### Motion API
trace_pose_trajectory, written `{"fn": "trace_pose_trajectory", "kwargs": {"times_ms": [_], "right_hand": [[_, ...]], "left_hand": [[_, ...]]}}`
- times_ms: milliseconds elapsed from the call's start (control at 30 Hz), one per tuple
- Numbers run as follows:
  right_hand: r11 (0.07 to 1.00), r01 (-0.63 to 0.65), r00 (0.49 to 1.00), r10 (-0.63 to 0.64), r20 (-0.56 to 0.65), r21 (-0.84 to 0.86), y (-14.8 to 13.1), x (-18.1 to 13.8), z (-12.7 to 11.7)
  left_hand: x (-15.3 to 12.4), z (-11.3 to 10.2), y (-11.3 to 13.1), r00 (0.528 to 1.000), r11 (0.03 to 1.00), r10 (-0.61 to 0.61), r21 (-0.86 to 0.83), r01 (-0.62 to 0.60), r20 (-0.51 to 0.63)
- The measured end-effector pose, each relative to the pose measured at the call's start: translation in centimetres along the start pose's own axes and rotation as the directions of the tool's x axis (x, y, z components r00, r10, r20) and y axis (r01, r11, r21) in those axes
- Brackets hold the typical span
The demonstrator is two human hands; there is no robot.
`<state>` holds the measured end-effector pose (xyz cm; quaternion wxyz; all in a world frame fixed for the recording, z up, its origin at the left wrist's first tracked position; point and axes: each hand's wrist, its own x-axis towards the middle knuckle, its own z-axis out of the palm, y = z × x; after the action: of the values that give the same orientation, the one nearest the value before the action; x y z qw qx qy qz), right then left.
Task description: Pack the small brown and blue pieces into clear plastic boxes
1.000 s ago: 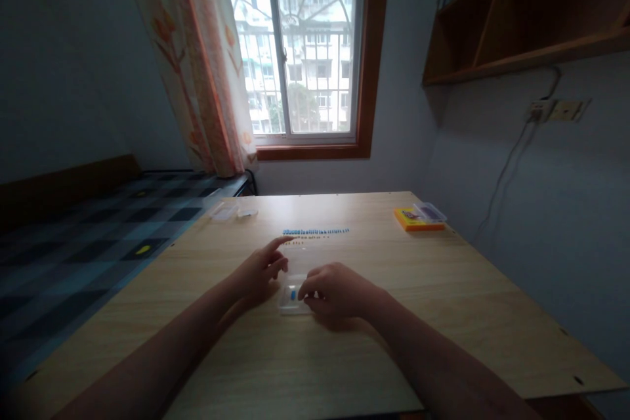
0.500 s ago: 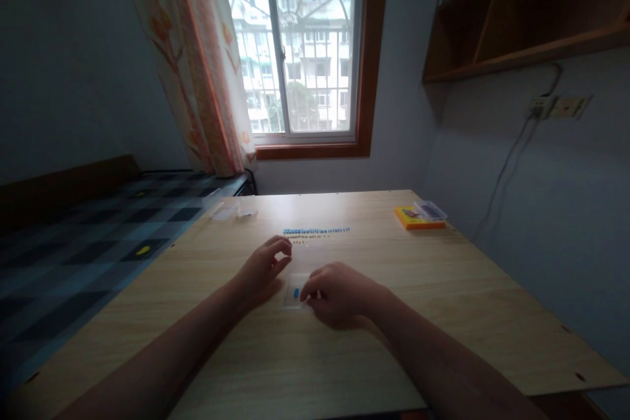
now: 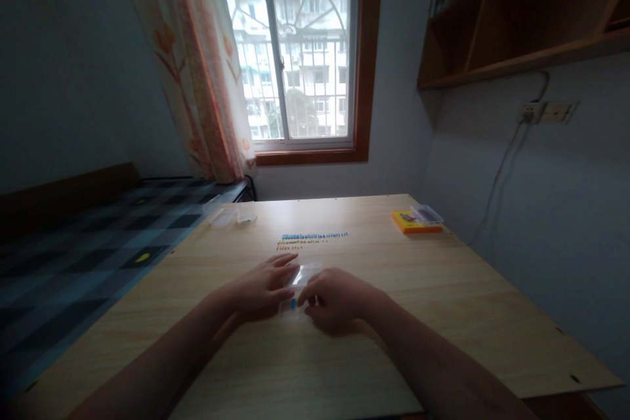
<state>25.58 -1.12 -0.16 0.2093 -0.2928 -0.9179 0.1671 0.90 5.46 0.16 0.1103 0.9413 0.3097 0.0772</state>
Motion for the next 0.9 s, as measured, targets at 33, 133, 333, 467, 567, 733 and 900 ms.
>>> {"fn": "trace_pose_trajectory", "kwargs": {"times_ms": [33,133,333,467,567,733,900], "right_hand": [[1.000,0.002,1.000,-0.002,0.006,0.003,0.0,0.0,0.0],[1.000,-0.002,1.000,0.002,0.027,-0.003,0.0,0.0,-0.1],[1.000,-0.012,0.999,0.013,0.040,-0.017,0.2,0.0,-0.1],[0.999,-0.035,0.998,0.037,0.059,-0.029,0.2,-0.1,-0.1],[0.998,-0.045,0.997,0.049,0.065,-0.054,0.0,-0.1,0.0],[0.992,-0.050,0.997,0.057,0.058,-0.112,-0.7,0.1,0.0],[0.983,-0.032,0.995,0.048,0.086,-0.179,-1.4,0.4,0.0]], "left_hand": [[-0.1,-0.2,0.1,1.000,1.000,-0.009,0.000,0.009,0.028],[-0.5,-0.7,0.6,0.993,0.999,-0.039,-0.007,0.040,0.112],[-0.8,-0.8,1.3,0.973,0.996,-0.093,0.029,0.089,0.212],[-0.8,-0.9,1.6,0.974,0.994,-0.106,0.018,0.105,0.201],[-0.9,-0.8,1.6,0.975,0.994,-0.108,0.011,0.108,0.195],[-0.7,-0.2,1.6,0.979,0.997,-0.063,-0.021,0.068,0.195],[-0.6,0.2,1.6,0.981,0.998,-0.039,-0.036,0.046,0.190]]}}
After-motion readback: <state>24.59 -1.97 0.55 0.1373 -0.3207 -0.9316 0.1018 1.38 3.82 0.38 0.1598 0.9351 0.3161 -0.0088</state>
